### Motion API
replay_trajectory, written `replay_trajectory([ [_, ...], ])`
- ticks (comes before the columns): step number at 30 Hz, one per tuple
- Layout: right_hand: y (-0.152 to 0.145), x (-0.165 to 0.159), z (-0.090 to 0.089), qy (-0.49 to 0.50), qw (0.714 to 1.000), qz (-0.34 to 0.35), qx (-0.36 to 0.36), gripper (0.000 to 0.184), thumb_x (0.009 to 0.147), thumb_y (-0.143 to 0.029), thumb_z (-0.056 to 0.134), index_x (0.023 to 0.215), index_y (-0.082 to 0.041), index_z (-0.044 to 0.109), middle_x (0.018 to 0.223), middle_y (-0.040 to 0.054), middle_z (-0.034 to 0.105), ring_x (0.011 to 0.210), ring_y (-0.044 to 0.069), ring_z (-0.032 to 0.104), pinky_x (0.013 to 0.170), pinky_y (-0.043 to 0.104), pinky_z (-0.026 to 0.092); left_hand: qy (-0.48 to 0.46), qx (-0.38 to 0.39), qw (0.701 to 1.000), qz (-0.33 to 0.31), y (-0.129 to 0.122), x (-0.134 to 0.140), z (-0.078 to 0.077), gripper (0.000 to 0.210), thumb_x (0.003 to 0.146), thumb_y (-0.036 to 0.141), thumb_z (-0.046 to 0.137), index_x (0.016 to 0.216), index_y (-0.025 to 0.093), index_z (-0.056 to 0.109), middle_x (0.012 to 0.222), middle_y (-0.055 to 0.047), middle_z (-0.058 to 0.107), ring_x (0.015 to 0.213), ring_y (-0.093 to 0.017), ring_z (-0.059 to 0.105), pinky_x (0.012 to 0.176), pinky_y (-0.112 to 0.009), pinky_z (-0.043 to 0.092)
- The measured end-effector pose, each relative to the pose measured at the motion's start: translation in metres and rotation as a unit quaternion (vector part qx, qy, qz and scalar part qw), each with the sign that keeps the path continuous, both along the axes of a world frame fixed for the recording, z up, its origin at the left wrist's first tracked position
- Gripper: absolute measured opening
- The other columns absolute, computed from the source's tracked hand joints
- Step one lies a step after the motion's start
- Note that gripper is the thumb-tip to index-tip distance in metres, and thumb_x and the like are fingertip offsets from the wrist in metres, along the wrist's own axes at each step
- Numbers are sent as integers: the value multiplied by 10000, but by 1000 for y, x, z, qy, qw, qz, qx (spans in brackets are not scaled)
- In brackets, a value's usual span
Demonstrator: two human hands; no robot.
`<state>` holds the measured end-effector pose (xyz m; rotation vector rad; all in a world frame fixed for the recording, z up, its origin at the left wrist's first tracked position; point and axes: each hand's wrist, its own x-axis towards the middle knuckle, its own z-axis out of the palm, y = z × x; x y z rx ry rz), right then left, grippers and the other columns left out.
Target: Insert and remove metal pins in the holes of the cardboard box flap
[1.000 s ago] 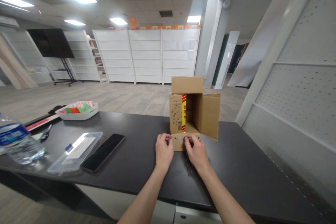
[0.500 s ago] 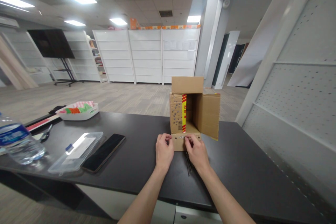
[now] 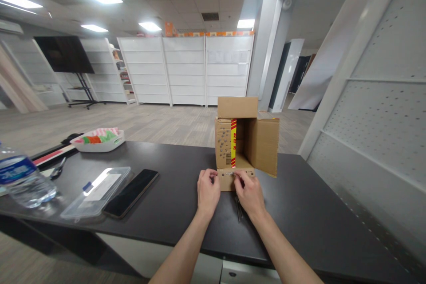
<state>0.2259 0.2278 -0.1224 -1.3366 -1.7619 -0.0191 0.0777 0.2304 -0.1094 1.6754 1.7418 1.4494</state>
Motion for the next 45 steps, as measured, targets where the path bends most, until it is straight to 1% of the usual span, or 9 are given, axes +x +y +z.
replay_trajectory([
  [5, 0, 0, 1, 1, 1000, -13, -28, 244, 914, -238, 417, 955, -228, 657, 856, 21, 735, 766, 184, 667, 782, 295, 397, -1, 0, 1000, 1, 1, 0, -1, 166, 791, 136, 469, 801, 194, 624, 819, -30, 575, 769, -160, 577, 729, -285, 447],
  [9, 0, 0, 2, 8, 999, -12, -30, 262, 922, -252, 401, 965, -222, 658, 884, 35, 736, 810, 196, 670, 800, 305, 394, 0, 5, 1000, 2, 1, 0, -1, 166, 789, 133, 472, 802, 196, 625, 822, -29, 578, 778, -159, 581, 722, -276, 448],
  [19, -2, -1, 5, -5, 998, -23, -54, 254, 903, -229, 413, 956, -227, 661, 865, 21, 738, 773, 192, 674, 775, 302, 395, 2, 3, 1000, 2, 1, 0, -2, 162, 794, 131, 472, 803, 193, 622, 826, -31, 581, 788, -158, 579, 727, -269, 446],
  [28, -8, 6, 5, 77, 995, -19, -52, 245, 888, -279, 426, 895, -225, 665, 796, 18, 720, 703, 184, 649, 755, 306, 420, 0, 4, 1000, 3, 1, -1, -2, 162, 797, 128, 479, 801, 194, 628, 817, -26, 580, 777, -155, 584, 731, -271, 450],
  [33, -18, 16, 9, 81, 993, 43, -71, 222, 875, -271, 444, 882, -223, 661, 863, 43, 703, 801, 199, 639, 751, 307, 450, 4, 6, 1000, 4, 0, 0, 1, 169, 790, 118, 479, 792, 195, 630, 815, -30, 583, 780, -159, 583, 728, -276, 449],
  [36, -32, 22, 11, 25, 991, 90, -100, 205, 858, -243, 455, 904, -226, 655, 923, 57, 679, 910, 216, 613, 818, 339, 449, 5, 7, 1000, 5, 0, 0, 1, 169, 788, 122, 483, 787, 197, 634, 812, -31, 587, 782, -161, 585, 725, -278, 450],
  [39, -48, 26, 13, -27, 986, 124, -112, 244, 786, -152, 468, 948, -234, 630, 1021, 51, 651, 1008, 218, 570, 887, 365, 417, 3, 9, 1000, 3, 1, 0, 1, 170, 786, 122, 481, 787, 197, 633, 812, -31, 589, 787, -163, 587, 730, -281, 453],
  [42, -61, 25, 17, -66, 981, 147, -105, 326, 701, -74, 464, 946, -235, 607, 1063, 40, 626, 1029, 210, 535, 907, 368, 386, 2, 6, 1000, 3, 1, 0, 0, 174, 789, 122, 474, 788, 196, 631, 816, -32, 590, 789, -164, 588, 739, -286, 455],
  [45, -67, 20, 21, -109, 974, 172, -100, 301, 664, -49, 468, 882, -225, 578, 1020, 32, 610, 990, 204, 518, 880, 355, 372, -1, 6, 1000, 1, 1, 0, 1, 171, 793, 127, 472, 784, 198, 628, 818, -33, 589, 787, -163, 591, 739, -287, 459],
])
